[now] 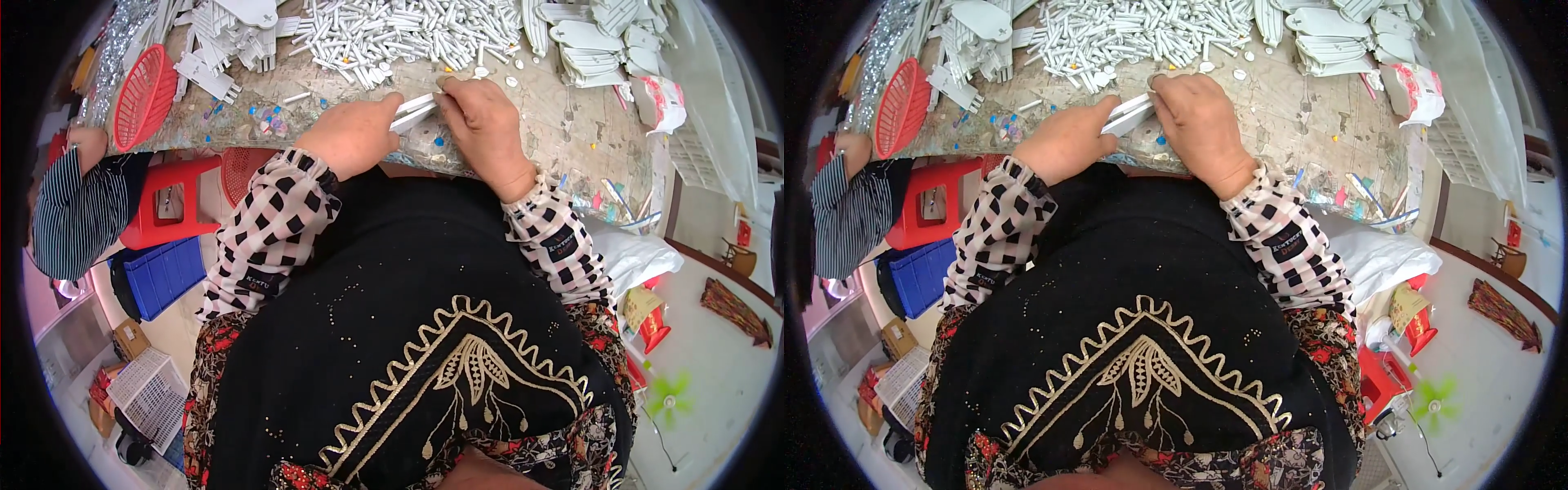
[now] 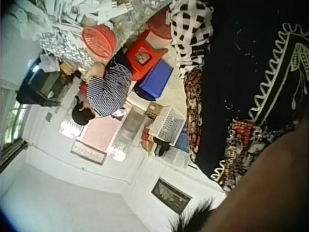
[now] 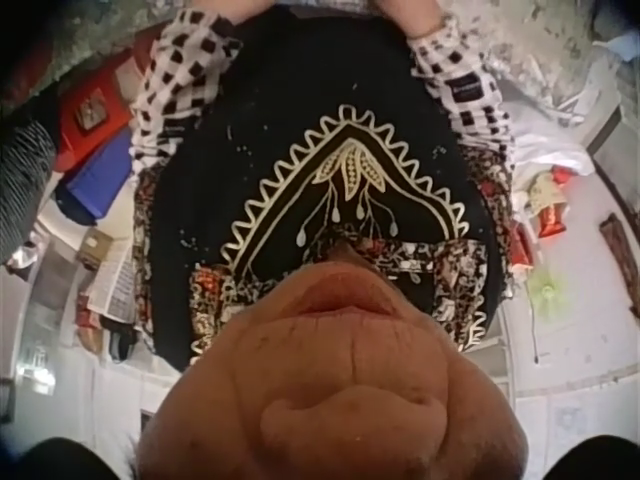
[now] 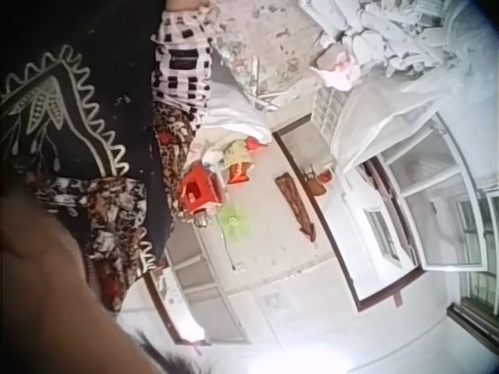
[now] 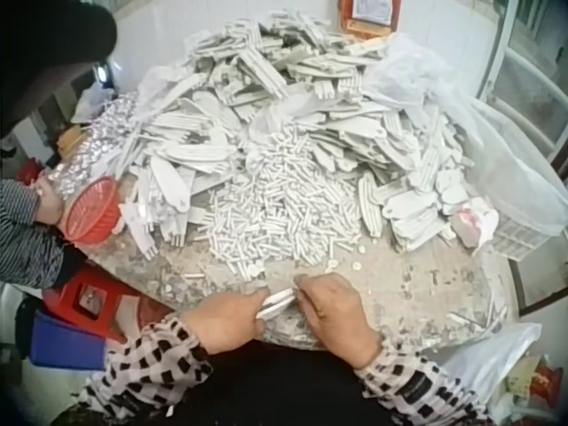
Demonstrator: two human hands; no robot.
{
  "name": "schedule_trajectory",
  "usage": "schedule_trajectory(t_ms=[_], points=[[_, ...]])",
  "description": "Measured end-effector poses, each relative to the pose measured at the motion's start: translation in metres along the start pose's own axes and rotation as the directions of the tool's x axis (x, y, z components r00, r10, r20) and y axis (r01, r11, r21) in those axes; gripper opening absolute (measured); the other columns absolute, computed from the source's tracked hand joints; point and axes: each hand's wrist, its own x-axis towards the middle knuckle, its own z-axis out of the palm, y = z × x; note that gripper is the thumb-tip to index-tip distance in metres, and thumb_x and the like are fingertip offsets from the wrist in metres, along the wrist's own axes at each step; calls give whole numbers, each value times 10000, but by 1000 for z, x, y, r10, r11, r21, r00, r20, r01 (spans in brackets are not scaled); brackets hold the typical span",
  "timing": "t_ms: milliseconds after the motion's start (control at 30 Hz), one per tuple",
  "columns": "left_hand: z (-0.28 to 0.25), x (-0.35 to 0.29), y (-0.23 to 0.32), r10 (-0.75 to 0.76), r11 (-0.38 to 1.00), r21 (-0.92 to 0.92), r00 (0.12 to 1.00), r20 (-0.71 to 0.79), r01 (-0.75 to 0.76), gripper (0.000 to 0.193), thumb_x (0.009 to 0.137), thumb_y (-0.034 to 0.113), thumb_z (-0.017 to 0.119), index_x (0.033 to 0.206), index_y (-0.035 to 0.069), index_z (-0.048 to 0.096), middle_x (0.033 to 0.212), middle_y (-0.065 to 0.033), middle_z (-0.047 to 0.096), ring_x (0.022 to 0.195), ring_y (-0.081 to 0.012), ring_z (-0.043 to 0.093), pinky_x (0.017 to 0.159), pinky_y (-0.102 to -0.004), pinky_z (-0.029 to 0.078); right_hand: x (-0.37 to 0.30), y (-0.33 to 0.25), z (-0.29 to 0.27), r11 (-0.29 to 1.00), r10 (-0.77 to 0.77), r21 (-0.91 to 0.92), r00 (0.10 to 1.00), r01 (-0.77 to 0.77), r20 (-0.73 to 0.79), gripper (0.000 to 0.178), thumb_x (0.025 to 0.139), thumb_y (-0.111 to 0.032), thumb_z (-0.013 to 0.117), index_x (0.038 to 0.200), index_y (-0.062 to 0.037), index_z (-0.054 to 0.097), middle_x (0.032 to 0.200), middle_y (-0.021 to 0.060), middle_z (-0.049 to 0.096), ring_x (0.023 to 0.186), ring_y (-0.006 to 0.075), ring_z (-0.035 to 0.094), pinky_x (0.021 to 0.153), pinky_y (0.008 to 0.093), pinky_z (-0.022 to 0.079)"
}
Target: The person sorts and assembles small white plastic parts and fabric strips by hand at a manufacturing workspace.
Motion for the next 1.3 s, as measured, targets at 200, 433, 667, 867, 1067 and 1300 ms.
schedule_trajectory(t_ms=[200, 433, 667, 867, 1067, 1300], points=[[-2, -6, 3, 15, 1000, -15, 1000, -8, -15, 402, 854, 189, 572, 1217, 58, 461, 877, -219, 646, 861, -403, 627, 756, -484, 485, -4, -2, 0, 995, -7, -97, 1000, 9, 24, 149, 821, -111, 682, 946, -39, 646, 771, 106, 629, 741, 295, 600, 690, 385, 476], [-2, -9, 5, 20, 1000, 23, 1000, -17, -20, 396, 865, 180, 584, 1229, 76, 469, 880, -208, 653, 862, -393, 634, 758, -485, 492, 53, 10, 1, 851, 452, 190, 868, -489, 207, 365, 956, -346, 518, 989, -11, 658, 837, 172, 662, 781, 339, 621, 731, 417, 490], [1, -8, 1, 37, 999, 24, 999, -17, -36, 408, 860, 179, 589, 1240, 91, 467, 870, -201, 648, 860, -391, 630, 761, -484, 489, 62, 18, 37, 932, 361, -100, 861, -349, 357, 354, 965, -381, 504, 977, -63, 659, 786, 177, 646, 734, 370, 610, 651, 422, 470], [1, -7, -4, 82, 997, -2, 996, -36, -82, 428, 856, 186, 589, 1255, 99, 462, 858, -197, 648, 857, -389, 630, 758, -488, 489, 60, 11, 38, 926, 369, -204, 880, -318, 300, 316, 942, -354, 509, 928, -80, 666, 788, 168, 671, 770, 381, 640, 680, 487, 491], [0, -8, -2, 33, 999, 31, 999, -33, -32, 452, 844, 197, 586, 1268, 98, 465, 927, -201, 656, 896, -383, 627, 776, -475, 490, 62, 10, 37, 920, 391, -169, 855, -353, 340, 306, 950, -375, 514, 962, -98, 643, 817, 185, 652, 807, 396, 611, 682, 460, 473], [14, -25, -18, 49, 834, -547, 997, -61, -75, 484, 833, 182, 580, 1300, 89, 494, 999, -168, 654, 832, -262, 656, 739, -390, 516, 40, 7, -29, 584, 615, 528, 761, -617, 209, 365, 996, -366, 480, 962, -36, 633, 726, -14, 552, 614, 81, 457, 576, 221, 384]])
